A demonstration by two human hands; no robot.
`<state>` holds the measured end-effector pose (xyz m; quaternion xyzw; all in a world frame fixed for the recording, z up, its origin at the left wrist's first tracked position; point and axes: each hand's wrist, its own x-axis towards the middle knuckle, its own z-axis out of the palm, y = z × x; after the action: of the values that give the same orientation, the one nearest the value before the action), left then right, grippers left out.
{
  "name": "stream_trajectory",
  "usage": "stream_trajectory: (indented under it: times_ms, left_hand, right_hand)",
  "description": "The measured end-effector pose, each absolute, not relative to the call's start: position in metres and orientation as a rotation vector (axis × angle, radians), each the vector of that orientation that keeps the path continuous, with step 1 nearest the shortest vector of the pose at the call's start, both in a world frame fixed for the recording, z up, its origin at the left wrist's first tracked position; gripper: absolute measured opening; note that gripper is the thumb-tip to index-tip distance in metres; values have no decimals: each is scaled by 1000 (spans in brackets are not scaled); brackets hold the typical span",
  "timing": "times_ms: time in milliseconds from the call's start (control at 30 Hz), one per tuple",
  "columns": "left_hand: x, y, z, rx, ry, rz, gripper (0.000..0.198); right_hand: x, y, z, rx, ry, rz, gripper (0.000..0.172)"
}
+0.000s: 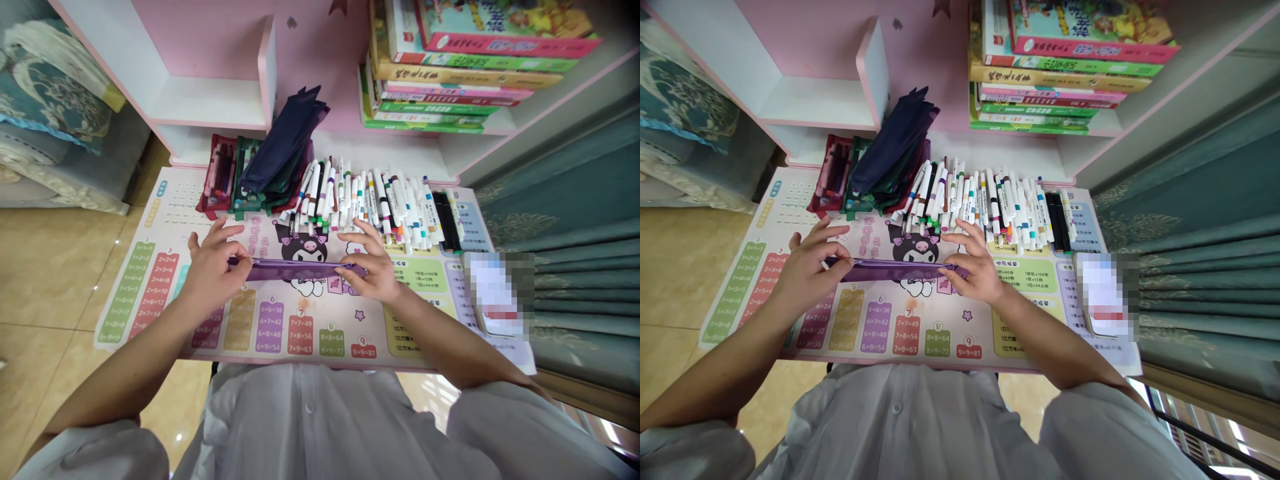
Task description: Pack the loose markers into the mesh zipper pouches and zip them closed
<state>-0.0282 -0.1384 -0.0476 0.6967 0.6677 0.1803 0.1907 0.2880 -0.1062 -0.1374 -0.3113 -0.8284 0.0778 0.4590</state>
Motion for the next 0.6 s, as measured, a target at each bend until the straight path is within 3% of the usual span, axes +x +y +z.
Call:
stream_trajectory:
  times_ms: [600]
  left_hand:
    - [-45, -140, -51, 1955, 1907, 571, 19]
  right_hand:
    - [286, -105, -140, -718, -1997, 247, 5]
